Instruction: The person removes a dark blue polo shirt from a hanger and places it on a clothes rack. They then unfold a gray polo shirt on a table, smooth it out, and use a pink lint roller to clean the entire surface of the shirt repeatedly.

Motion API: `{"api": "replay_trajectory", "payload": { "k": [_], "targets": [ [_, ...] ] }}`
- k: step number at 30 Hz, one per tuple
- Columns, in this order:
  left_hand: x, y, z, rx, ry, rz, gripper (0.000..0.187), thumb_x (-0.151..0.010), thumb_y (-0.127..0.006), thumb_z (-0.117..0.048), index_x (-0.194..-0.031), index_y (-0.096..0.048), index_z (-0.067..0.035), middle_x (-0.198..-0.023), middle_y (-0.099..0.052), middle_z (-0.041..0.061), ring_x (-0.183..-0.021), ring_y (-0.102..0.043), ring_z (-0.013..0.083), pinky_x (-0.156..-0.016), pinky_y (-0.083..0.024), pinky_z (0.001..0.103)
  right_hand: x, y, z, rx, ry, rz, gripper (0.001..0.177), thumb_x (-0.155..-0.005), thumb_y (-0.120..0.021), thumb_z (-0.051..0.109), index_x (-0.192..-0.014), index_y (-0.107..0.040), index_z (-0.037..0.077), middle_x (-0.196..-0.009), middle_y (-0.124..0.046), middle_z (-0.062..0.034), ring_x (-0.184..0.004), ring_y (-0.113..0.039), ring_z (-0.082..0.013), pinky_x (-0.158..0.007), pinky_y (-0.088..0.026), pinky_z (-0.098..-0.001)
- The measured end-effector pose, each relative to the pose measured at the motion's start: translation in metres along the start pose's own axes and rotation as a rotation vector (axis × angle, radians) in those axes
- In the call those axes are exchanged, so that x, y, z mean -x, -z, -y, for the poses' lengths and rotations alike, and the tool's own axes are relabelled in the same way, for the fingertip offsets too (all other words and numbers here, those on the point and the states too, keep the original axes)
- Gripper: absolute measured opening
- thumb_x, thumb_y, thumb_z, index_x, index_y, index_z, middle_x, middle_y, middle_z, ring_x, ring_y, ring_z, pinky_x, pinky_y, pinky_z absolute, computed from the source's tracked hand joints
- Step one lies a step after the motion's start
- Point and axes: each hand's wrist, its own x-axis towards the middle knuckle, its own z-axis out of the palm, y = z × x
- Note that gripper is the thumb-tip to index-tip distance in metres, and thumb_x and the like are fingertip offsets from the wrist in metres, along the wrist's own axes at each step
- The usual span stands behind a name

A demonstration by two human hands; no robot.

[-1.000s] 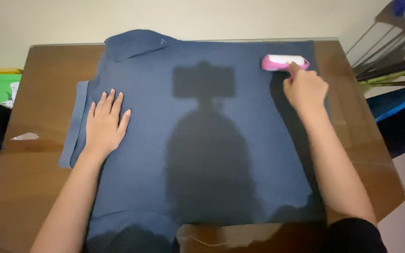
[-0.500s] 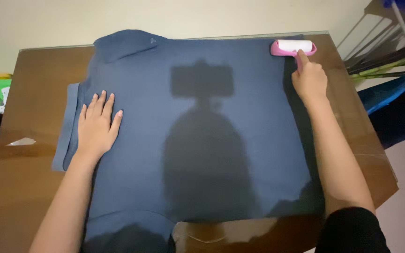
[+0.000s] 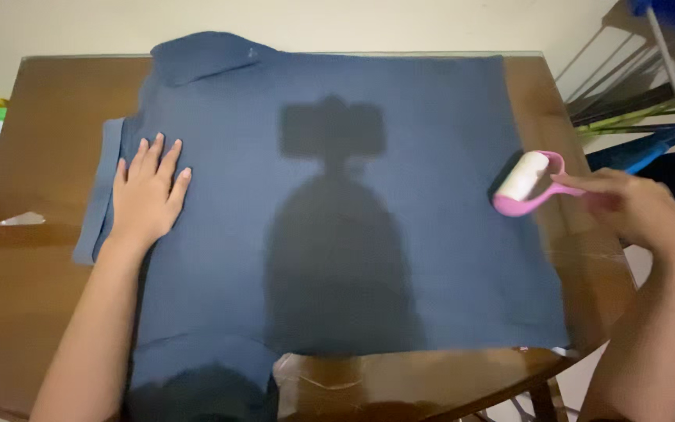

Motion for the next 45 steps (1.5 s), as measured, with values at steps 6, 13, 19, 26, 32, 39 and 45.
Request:
{"api": "replay_trajectory", "payload": {
  "k": [6,13,19,26,32,39,45],
  "targets": [
    [0.0,0.002,-0.002,-0.002,0.03,-0.006,0.055,-0.106,-0.042,-0.038,-0.157,-0.046,-0.018,-0.165,-0.037,0.015,-0.154,-0.029,0.0356,-0.119,-0.021,0.065,-0.021,-0.002,0.01,0.059,0.306,-0.153,0.061,-0.083,-0.069,-0.002,-0.125,-0.073,0.042,-0.121,-0.076,0.0061,-0.088,-0.071,-0.0147,-0.076,-0.06,-0.0308],
    [0.0,0.004,-0.002,0.017,0.034,0.02,0.053,-0.106,-0.04,-0.035,-0.156,-0.045,-0.018,-0.165,-0.036,0.014,-0.153,-0.027,0.0346,-0.119,-0.02,0.064,-0.039,0.005,0.14,-0.117,0.516,-0.07,0.065,-0.083,-0.067,-0.007,-0.126,-0.072,0.042,-0.118,-0.074,0.0047,-0.084,-0.07,-0.02,-0.07,-0.058,-0.0356],
    [-0.001,0.001,0.001,-0.003,0.014,0.024,0.054,-0.107,-0.038,-0.034,-0.158,-0.044,-0.016,-0.166,-0.034,0.015,-0.154,-0.027,0.0348,-0.12,-0.019,0.063,-0.059,-0.001,0.249,-0.215,0.867,-0.206,0.067,-0.078,-0.061,-0.009,-0.13,-0.07,0.033,-0.12,-0.071,-0.003,-0.101,-0.07,-0.0282,-0.076,-0.057,-0.0416],
    [0.001,0.003,0.0,0.021,0.02,0.029,0.053,-0.108,-0.038,-0.034,-0.158,-0.044,-0.016,-0.166,-0.034,0.014,-0.154,-0.026,0.0348,-0.12,-0.019,0.064,-0.066,-0.037,0.335,-0.387,0.98,-0.179,0.073,-0.08,-0.055,-0.012,-0.135,-0.068,0.034,-0.112,-0.07,-0.0041,-0.094,-0.069,-0.0286,-0.076,-0.058,-0.0409],
    [0.001,0.004,0.0,0.034,0.017,0.027,0.053,-0.107,-0.039,-0.034,-0.157,-0.044,-0.016,-0.165,-0.035,0.015,-0.154,-0.026,0.0348,-0.119,-0.019,0.065,-0.058,-0.022,0.289,-0.369,0.799,-0.101,0.065,-0.088,-0.058,-0.009,-0.131,-0.069,0.038,-0.117,-0.073,0.0001,-0.093,-0.072,-0.0241,-0.081,-0.06,-0.0375],
    [0.002,-0.001,0.004,0.016,0.007,0.015,0.052,-0.109,-0.039,-0.035,-0.157,-0.045,-0.015,-0.165,-0.036,0.016,-0.154,-0.028,0.0356,-0.119,-0.019,0.065,-0.042,-0.019,0.14,-0.353,0.452,0.002,0.068,-0.077,-0.063,-0.015,-0.125,-0.074,0.033,-0.122,-0.074,-0.0013,-0.094,-0.072,-0.0221,-0.076,-0.059,-0.0358],
    [0.005,0.005,-0.014,0.06,0.042,0.054,0.051,-0.111,-0.035,-0.04,-0.156,-0.05,-0.02,-0.17,-0.038,0.011,-0.161,-0.027,0.032,-0.132,-0.013,0.064,-0.037,-0.048,0.08,-0.322,0.199,-0.081,0.049,-0.088,-0.079,0.021,-0.131,-0.062,0.004,-0.107,-0.074,-0.0184,-0.092,-0.073,-0.029,-0.082,-0.058,-0.0412]
  ]
}}
